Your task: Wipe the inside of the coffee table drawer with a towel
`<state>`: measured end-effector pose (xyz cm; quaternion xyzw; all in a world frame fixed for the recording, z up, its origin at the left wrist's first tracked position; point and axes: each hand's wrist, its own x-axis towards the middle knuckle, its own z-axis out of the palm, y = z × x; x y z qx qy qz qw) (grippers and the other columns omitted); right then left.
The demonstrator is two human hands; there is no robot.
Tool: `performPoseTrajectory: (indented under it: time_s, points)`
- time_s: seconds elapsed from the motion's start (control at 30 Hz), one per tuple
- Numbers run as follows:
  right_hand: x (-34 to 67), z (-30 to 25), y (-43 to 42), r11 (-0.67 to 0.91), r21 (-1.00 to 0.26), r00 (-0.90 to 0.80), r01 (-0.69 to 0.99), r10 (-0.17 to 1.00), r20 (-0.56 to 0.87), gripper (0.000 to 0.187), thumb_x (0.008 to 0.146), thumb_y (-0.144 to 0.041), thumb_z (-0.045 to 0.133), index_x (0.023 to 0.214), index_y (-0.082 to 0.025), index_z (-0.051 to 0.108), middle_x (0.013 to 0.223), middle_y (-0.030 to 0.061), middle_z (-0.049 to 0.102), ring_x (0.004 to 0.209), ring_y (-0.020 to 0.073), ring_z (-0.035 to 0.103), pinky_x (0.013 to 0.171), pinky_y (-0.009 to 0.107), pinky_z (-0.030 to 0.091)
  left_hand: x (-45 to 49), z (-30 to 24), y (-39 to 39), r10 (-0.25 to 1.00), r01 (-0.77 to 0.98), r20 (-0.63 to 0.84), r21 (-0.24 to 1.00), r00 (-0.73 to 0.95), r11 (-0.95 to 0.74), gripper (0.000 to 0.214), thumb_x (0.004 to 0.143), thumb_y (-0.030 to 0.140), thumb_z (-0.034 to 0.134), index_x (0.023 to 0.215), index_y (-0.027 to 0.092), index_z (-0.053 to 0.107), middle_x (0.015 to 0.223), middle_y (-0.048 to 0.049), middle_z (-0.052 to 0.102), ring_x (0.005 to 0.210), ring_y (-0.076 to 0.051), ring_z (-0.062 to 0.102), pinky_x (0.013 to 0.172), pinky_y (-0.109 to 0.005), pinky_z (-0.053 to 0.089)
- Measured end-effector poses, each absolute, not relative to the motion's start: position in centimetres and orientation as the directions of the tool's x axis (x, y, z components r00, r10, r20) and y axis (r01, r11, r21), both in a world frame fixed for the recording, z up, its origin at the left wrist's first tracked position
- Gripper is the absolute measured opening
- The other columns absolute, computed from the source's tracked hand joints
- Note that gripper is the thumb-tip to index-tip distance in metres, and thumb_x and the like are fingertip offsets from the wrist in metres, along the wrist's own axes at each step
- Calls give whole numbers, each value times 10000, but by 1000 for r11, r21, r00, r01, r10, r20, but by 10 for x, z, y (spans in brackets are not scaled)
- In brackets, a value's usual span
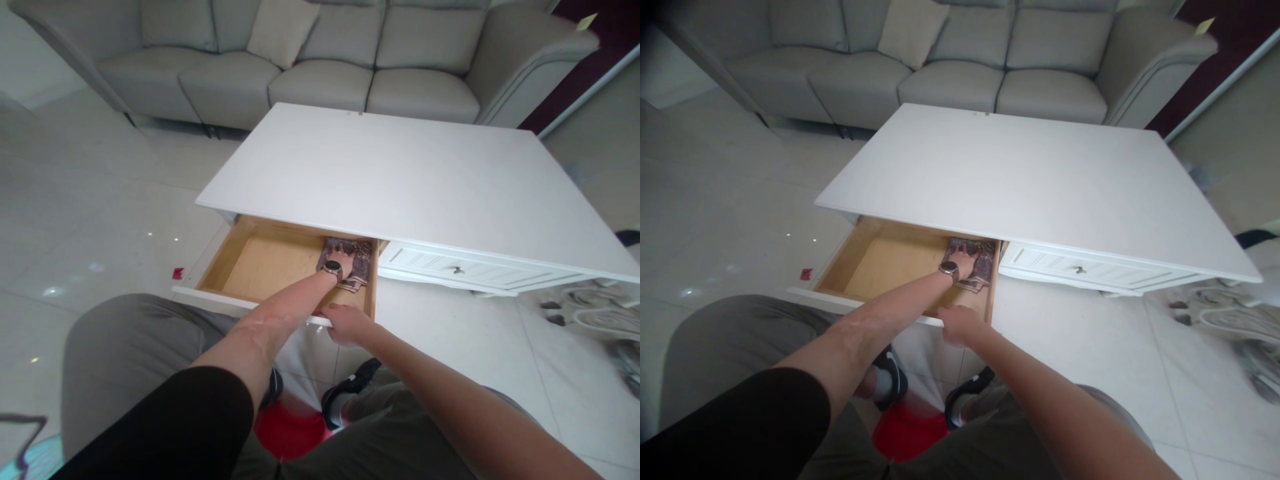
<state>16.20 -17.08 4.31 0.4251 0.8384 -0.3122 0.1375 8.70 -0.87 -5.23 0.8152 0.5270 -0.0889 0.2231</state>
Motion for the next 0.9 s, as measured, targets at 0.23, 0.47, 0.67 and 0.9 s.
performPoseTrajectory:
  time_s: [0.23,0.47,0.67,0.9]
  points:
    - [164,42,-173,471,-385,-608,794,618,-499,403,929,-231,530,1324,-208,603,1249,154,710,1144,317,691,931,430,511,43,-54,2,856,947,-416,220,307,-232,865,915,506,669,1681,335,306,1743,-235,235,1569,-536,252,1152,-700,393]
    - [163,43,-171,474,-379,-607,795,609,-511,413,915,-230,540,1324,-199,595,1252,164,705,1140,330,691,931,451,508,-82,-31,30,884,979,-426,136,194,-150,783,772,352,831,1514,241,607,1451,-176,660,1356,-386,607,1182,-460,457]
    - [162,41,-170,467,-387,-606,795,605,-517,427,902,-233,567,1327,-206,595,1253,161,702,1141,334,688,937,459,508,-178,-36,35,915,998,-403,67,27,0,834,833,281,765,1613,209,478,1684,-211,393,1503,-486,419,1232,-573,371]
    - [162,41,-170,466,-364,-591,807,616,-521,417,897,-239,575,1314,-220,595,1244,146,704,1133,320,690,930,442,503,-180,-39,36,901,998,-430,19,66,-64,810,895,306,729,1643,263,422,1729,-186,316,1539,-475,363,1243,-560,345]
